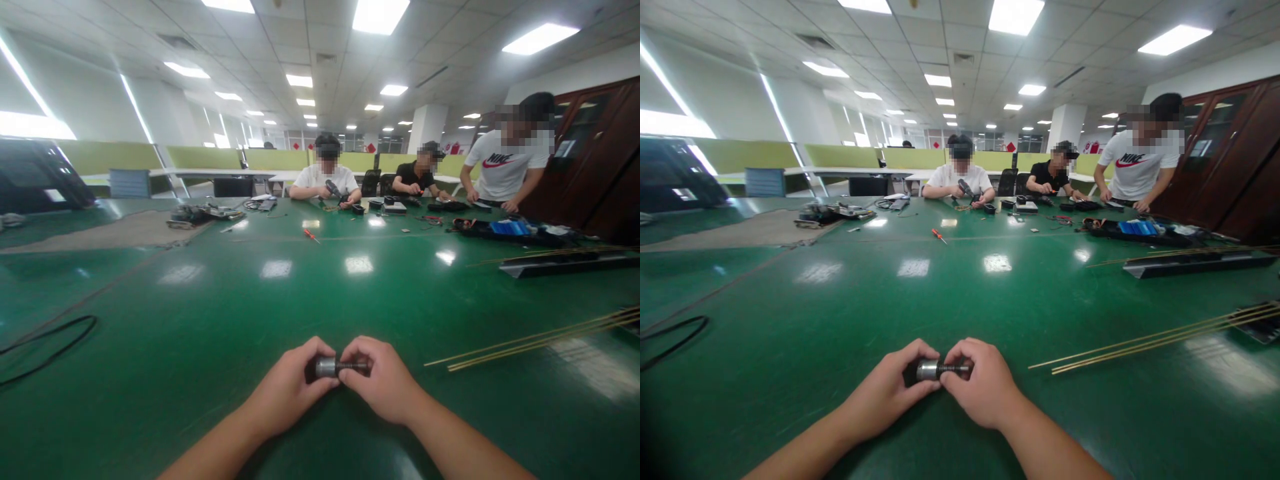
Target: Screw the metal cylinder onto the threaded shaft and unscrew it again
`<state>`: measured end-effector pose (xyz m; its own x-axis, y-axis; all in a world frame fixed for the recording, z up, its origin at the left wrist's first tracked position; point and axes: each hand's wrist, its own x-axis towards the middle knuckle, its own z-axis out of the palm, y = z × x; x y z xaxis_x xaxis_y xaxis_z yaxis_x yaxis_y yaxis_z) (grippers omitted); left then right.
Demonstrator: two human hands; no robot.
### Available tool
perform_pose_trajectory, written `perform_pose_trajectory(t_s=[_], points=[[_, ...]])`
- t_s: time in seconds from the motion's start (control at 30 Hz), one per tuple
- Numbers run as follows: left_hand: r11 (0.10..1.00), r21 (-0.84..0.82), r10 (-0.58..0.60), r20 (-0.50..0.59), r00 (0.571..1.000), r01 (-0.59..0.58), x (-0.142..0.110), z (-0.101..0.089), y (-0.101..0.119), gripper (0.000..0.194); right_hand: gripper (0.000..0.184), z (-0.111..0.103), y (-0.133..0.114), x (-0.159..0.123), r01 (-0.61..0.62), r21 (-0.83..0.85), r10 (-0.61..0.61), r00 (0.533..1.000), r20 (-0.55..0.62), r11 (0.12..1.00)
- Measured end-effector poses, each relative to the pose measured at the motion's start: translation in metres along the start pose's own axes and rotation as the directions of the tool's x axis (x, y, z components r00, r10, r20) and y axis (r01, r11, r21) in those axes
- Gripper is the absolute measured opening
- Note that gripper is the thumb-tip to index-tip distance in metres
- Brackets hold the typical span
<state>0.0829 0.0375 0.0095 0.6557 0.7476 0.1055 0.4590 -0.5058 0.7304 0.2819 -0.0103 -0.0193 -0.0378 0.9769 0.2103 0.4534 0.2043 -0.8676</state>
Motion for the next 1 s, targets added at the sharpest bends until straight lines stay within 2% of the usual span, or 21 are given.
perform_pose_trajectory(t_s=[0.4,1.0], points=[[0.999,-0.050,0.003,-0.033,0.999,-0.005,0.0001,0.0005,-0.0041,0.019,0.006,-0.0004,0.0002,0.0011,-0.025,0.061,0.025,1.000,-0.008,0.998],[0.997,-0.075,-0.013,-0.014,1.000,0.012,0.0010,0.0013,-0.0083,0.014,0.006,0.0025,-0.0056,0.0017,-0.034,0.069,0.036,0.999,-0.033,0.997]])
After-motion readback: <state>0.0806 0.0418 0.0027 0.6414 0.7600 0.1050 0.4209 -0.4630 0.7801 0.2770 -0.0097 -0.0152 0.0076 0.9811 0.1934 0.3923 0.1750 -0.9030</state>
